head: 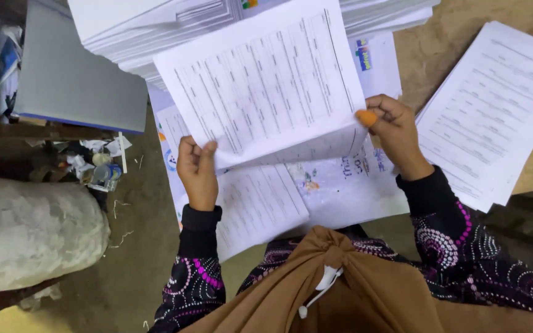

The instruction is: The person is manually folding and stacking printed paper documents on a production table.

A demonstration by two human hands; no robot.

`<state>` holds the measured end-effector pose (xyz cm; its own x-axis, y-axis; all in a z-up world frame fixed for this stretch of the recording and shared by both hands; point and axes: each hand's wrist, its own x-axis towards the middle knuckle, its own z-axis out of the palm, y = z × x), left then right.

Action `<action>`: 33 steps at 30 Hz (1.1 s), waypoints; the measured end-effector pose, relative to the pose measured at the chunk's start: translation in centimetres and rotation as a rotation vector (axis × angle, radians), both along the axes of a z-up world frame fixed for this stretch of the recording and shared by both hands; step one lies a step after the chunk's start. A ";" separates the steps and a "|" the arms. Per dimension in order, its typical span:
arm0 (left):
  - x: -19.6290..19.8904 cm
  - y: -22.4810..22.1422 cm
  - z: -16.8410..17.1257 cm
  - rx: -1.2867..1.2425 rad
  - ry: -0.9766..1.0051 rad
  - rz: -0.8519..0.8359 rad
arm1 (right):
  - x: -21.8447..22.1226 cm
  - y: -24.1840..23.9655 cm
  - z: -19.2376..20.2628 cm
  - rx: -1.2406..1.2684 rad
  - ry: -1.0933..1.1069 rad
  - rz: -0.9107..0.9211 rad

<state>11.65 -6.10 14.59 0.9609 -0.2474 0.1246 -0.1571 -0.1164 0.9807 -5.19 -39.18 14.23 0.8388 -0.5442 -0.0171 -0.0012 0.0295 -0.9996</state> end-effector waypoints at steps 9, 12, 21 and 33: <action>-2.2 -0.9 4.9 -0.015 -0.046 -0.010 | -1.5 1.3 4.6 0.050 -0.084 0.125; -2.6 -0.9 5.3 -0.031 -0.064 -0.007 | -1.6 1.9 6.5 -0.013 -0.110 0.147; -3.5 -0.4 5.9 -0.087 -0.120 -0.020 | -3.2 2.6 8.0 -0.096 -0.156 0.105; -5.0 0.0 6.2 -0.105 -0.244 -0.020 | -5.5 2.3 9.3 -0.155 -0.185 0.045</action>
